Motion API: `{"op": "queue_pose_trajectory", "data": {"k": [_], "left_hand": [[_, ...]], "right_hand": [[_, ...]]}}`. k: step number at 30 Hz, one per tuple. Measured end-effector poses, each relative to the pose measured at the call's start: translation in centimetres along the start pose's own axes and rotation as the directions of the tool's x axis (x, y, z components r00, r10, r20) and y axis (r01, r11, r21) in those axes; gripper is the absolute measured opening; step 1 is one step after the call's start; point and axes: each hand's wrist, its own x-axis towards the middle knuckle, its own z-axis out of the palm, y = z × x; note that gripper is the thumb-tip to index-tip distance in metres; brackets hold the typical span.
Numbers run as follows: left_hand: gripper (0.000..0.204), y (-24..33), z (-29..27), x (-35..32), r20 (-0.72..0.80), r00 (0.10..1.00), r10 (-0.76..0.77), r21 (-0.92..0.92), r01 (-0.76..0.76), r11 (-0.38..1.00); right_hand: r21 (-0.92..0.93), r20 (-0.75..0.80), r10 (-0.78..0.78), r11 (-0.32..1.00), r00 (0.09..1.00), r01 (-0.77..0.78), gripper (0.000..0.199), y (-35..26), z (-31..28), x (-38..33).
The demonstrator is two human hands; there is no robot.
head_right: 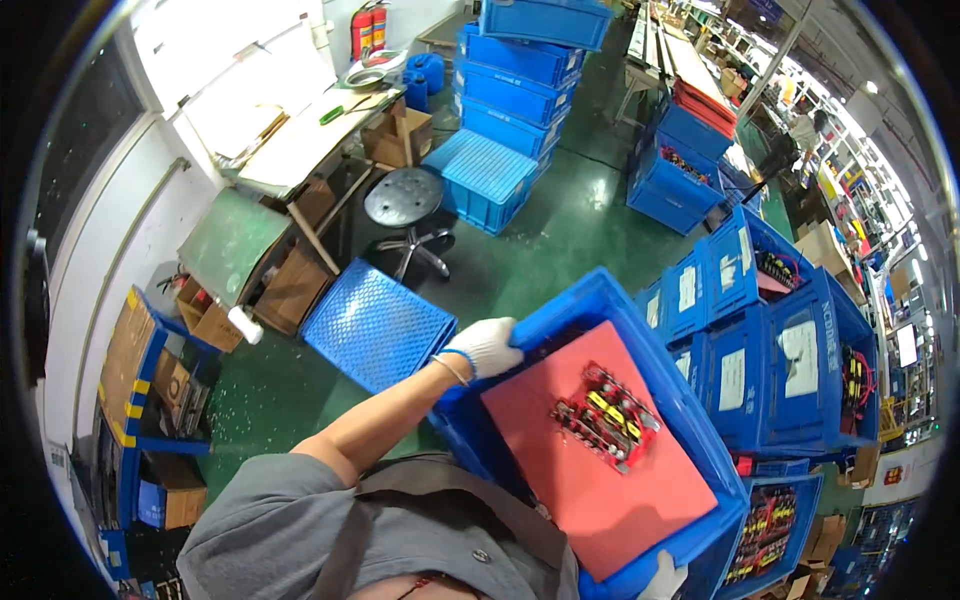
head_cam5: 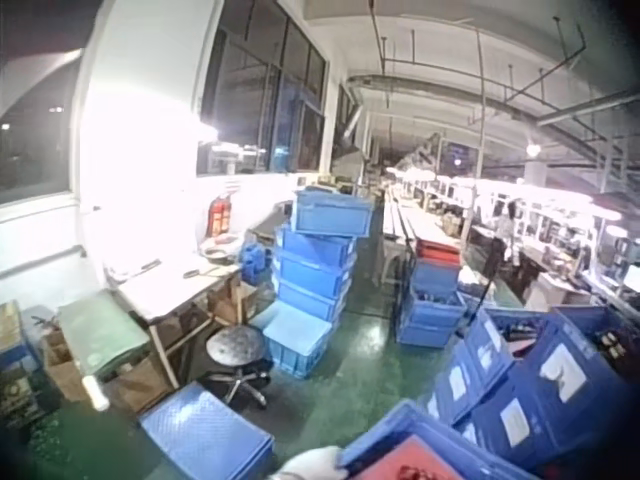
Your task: Cleaning and trimming electronic circuit boards in a factory production area.
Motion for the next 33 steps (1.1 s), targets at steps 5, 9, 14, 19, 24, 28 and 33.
{"op": "queue_pose_trajectory", "data": {"k": [5,9,14,19,24,28,33], "left_hand": [[0.039,-2.8,-3.2,11.3,-0.153,0.976,-0.152,-0.038,0.148,0.988],[0.043,-3.0,-8.5,17.4,-0.183,0.939,-0.293,-0.095,0.279,0.955],[0.042,-4.8,-12.3,23.1,-0.213,0.825,-0.523,-0.197,0.488,0.85],[0.045,-11.8,-14.4,31.9,-0.204,0.779,-0.594,-0.235,0.55,0.802],[0.04,-17.4,-20.0,44.0,-0.326,0.817,-0.476,-0.231,0.419,0.878],[0.037,-19.5,-27.1,52.2,-0.323,0.809,-0.491,-0.215,0.443,0.871],[0.041,-24.4,-35.1,62.0,-0.286,0.82,-0.495,-0.149,0.473,0.869]], "right_hand": [[-0.221,0.02,-0.003,0.975,1.0,0.008,0.049,-5.7,11.9,17.8],[-0.273,0.155,-0.001,0.961,0.988,0.044,0.041,-12.1,22.1,29.6],[-0.488,0.268,0.052,0.868,0.962,0.089,0.035,-15.1,33.2,43.4],[-0.608,0.334,0.069,0.777,0.94,0.159,0.033,-17.7,44.9,53.0],[-0.581,0.317,0.072,0.803,0.946,0.134,0.03,-20.4,57.5,58.2],[-0.509,0.319,0.036,0.849,0.947,0.14,0.029,-22.2,66.2,60.6],[-0.457,0.322,0.079,0.886,0.943,0.082,0.032,-25.4,78.2,63.9]]}}
